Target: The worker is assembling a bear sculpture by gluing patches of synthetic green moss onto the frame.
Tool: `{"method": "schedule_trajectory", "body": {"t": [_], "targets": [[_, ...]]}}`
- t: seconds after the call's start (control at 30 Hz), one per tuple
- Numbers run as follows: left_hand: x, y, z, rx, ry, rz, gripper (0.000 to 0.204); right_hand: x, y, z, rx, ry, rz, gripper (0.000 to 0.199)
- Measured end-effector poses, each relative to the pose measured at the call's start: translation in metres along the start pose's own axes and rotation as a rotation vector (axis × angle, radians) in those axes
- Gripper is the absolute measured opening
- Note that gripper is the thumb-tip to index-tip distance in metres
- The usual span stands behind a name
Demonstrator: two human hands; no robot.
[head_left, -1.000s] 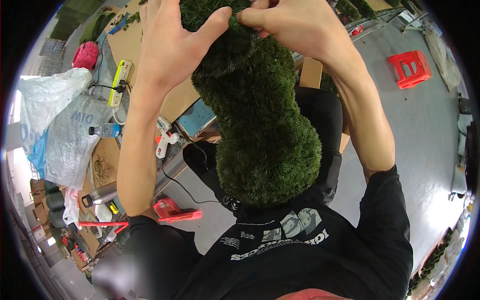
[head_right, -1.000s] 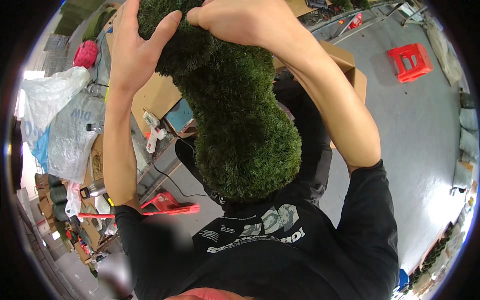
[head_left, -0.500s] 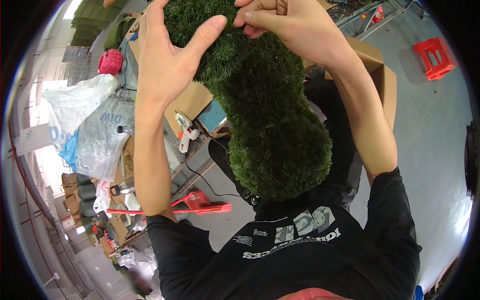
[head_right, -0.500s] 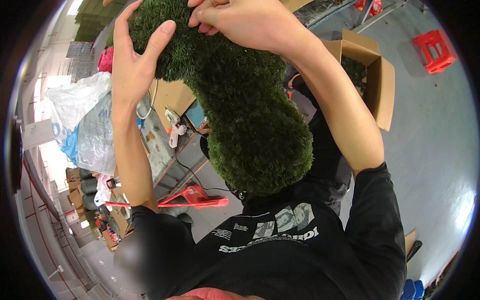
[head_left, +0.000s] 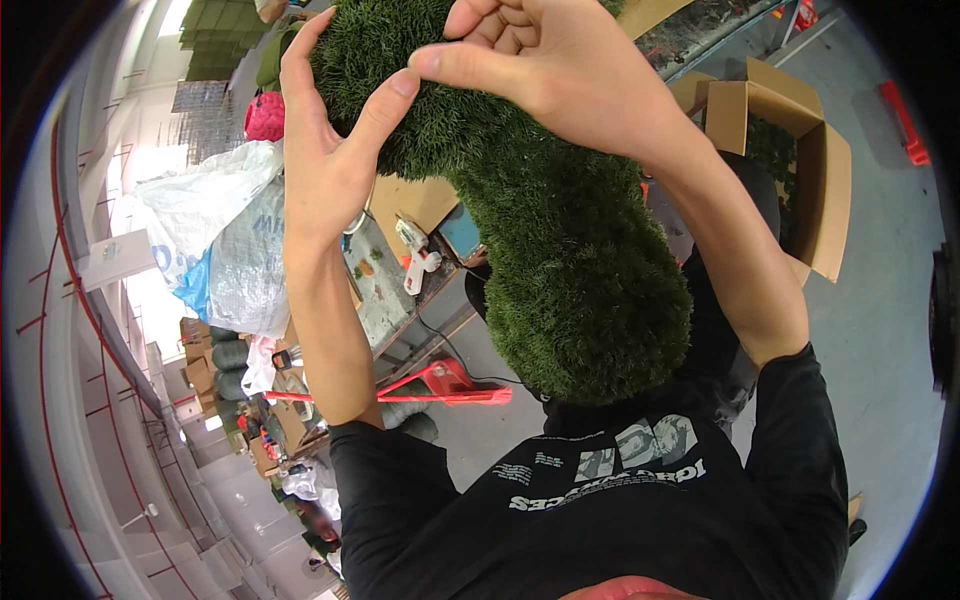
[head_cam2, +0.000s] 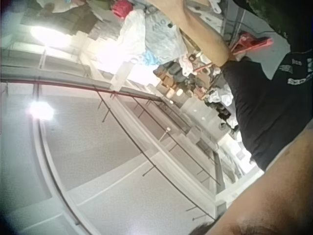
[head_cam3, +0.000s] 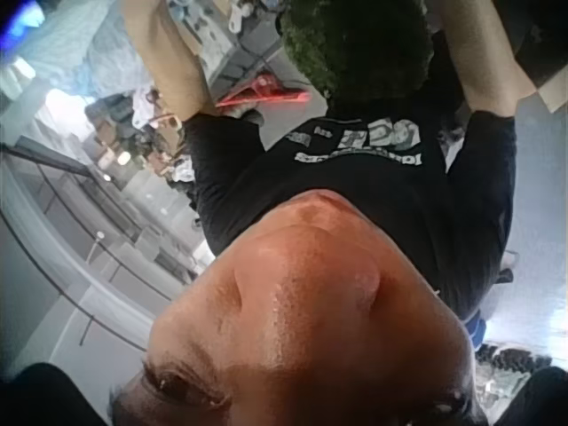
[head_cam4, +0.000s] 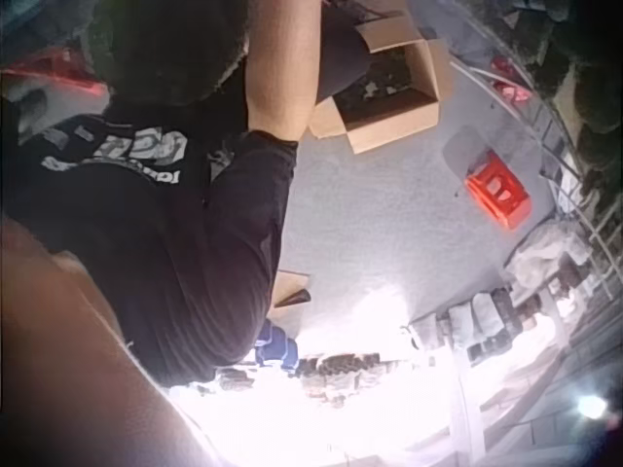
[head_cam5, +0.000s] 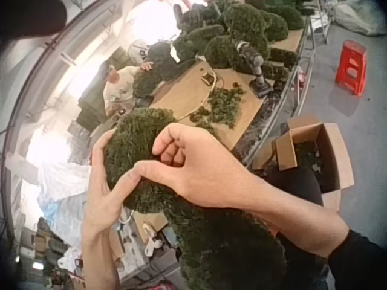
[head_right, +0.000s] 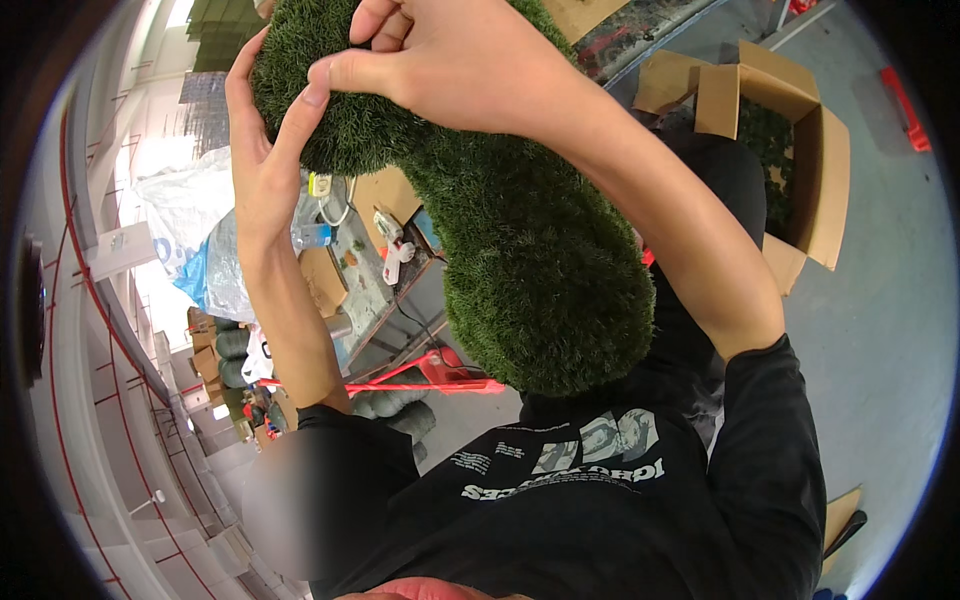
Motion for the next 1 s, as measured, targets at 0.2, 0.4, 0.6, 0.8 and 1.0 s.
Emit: {"method": "schedule_trajectory", "body": {"t": [0.2, 0.4, 0.6, 0.8, 1.0], "targets": [[0.008, -0.006, 0.002, -0.025, 0.023, -0.007, 0.064, -0.011, 0.005, -0.008, -0.013, 0.038, 0.003, 0.022], [0.012, -0.004, 0.003, -0.049, 0.02, 0.011, 0.064, -0.009, 0.007, -0.006, -0.057, -0.011, 0.04, 0.021], [0.014, -0.005, 0.003, -0.078, 0.092, -0.036, 0.065, -0.008, 0.011, -0.011, -0.039, 0.043, 0.018, 0.022], [0.009, 0.0, 0.0, -0.096, 0.113, -0.012, 0.069, -0.006, 0.009, -0.011, -0.066, -0.088, 0.16, 0.029], [0.012, 0.0, 0.002, -0.097, 0.13, -0.004, 0.069, -0.007, 0.007, -0.014, 0.003, 0.01, 0.108, 0.028]]}}
Point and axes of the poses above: each hand's wrist, its own z-axis away from the middle knuckle, its own y-axis out of the palm, x = y × z, the point moved 4 cm from there along -z, towards the middle knuckle, and after that the axes turned 9 degrees about y, right-handed, at the moved point
